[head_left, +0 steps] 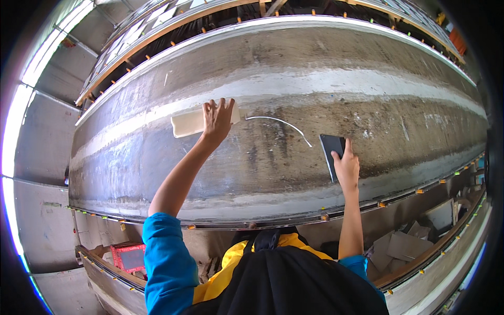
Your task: The person pours a liquid from a white plastic bottle onto a large curved concrete surface and scrubs it with a dark rectangular block. The person repeatedly applies the liquid and scrubs the same area in a rhythmic motion.
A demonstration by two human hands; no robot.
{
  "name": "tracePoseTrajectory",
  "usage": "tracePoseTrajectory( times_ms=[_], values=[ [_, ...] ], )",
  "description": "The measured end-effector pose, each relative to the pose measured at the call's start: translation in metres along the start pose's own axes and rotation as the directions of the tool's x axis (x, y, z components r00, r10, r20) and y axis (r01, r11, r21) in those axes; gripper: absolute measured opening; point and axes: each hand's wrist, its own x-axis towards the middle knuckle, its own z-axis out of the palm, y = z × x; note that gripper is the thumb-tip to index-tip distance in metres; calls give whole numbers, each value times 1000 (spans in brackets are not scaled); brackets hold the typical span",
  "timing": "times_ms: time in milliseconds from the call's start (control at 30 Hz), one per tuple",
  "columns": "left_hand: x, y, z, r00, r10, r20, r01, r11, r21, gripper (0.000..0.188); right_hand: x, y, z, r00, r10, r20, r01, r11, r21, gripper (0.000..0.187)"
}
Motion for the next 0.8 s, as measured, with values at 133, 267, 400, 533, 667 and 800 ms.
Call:
tracePoseTrajectory(
  times_ms=[133, 267, 400, 533, 667, 800],
  values=[
    [-26, -47, -1, 987, -156, -24, 148, 967, -208, 69, 29, -64, 42, 996, 34, 83, -13, 973, -231, 47],
    [-41, -81, -9, 961, -275, -32, 239, 882, -407, 72, 47, -119, 120, 993, 115, 36, -101, 957, -273, 28],
    [-54, -120, -7, 913, -406, 34, 329, 686, -649, 77, 28, -214, 200, 896, -436, -89, 295, 732, -614, 20],
    [-74, -153, -9, 856, -515, 36, 334, 497, -801, 73, 31, -240, 173, 928, -321, 190, 347, 929, -125, 22],
    [-85, -177, -8, 826, -563, 31, 282, 366, -887, 70, 71, -230, 142, 997, 15, 72, 5, 962, -273, 25],
    [-92, -188, 6, 792, -610, 17, 248, 296, -923, 69, 37, -266, 213, 954, -286, -93, 166, 759, -630, 28]
  ],
)
